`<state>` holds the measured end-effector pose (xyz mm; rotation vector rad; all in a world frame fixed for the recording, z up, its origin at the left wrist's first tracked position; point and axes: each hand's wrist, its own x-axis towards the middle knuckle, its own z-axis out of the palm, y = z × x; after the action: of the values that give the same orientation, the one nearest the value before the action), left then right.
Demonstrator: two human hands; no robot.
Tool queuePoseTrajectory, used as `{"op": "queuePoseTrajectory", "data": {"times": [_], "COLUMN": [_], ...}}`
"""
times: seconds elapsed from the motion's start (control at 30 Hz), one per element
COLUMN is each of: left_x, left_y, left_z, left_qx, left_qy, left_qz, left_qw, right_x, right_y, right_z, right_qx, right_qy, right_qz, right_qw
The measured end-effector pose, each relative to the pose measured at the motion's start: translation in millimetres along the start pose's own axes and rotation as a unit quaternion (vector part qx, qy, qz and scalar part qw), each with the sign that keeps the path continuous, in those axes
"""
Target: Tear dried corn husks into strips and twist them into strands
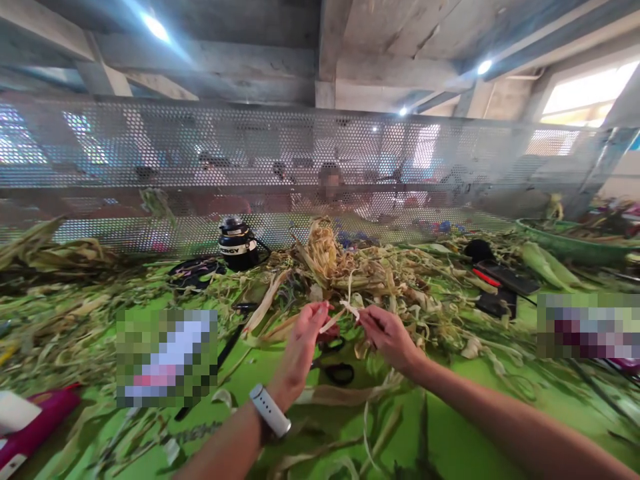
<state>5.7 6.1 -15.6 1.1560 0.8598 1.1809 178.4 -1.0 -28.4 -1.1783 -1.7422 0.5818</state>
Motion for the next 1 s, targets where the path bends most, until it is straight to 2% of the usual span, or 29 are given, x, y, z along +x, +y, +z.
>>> {"op": "queuePoseTrajectory", "data": {"times": [0.1,0.17,0.33,0.47,0.57,0.67,0.77,0.87,0.93,1.0], "left_x": [-2.2,-1.7,1.9,1.3,0.7,0.6,-0.4,-1.4,-0.7,1.0], "left_y": [1.2,-0.5,-3.3,-0.2,1.6,2.9,4.3,3.8,1.5,-1.5], "left_z": [1.4,2.1,-1.7,-3.3,-2.1,-1.6,-1.5,0.0,1.8,3.6], "left_qx": [0.001,-0.003,-0.013,-0.037,-0.029,-0.092,-0.155,-0.169,-0.171,-0.177], "left_qy": [-0.081,-0.105,-0.063,-0.065,-0.064,-0.068,-0.132,-0.178,-0.147,-0.081], "left_qz": [-0.004,-0.009,0.044,-0.028,-0.049,-0.092,-0.155,-0.159,-0.135,-0.114], "left_qw": [0.997,0.994,0.997,0.997,0.996,0.989,0.967,0.956,0.965,0.974], "right_x": [-2.7,-4.3,-6.2,-6.3,-4.5,-1.7,0.2,0.1,-1.0,-2.9], "right_y": [-4.7,-8.1,-10.8,-8.9,-4.7,0.9,5.6,7.3,5.6,0.8], "right_z": [0.3,0.1,-2.2,-2.9,-2.3,-2.7,-3.8,-4.1,-4.5,-6.1], "right_qx": [-0.076,-0.1,-0.112,-0.102,-0.108,-0.105,-0.091,-0.085,-0.092,-0.1], "right_qy": [0.0,0.001,0.006,-0.022,-0.02,-0.023,-0.043,-0.067,-0.039,0.031], "right_qz": [-0.06,-0.091,-0.107,-0.123,-0.147,-0.146,-0.129,-0.114,-0.105,-0.093], "right_qw": [0.995,0.991,0.988,0.987,0.983,0.983,0.987,0.988,0.99,0.99]}}
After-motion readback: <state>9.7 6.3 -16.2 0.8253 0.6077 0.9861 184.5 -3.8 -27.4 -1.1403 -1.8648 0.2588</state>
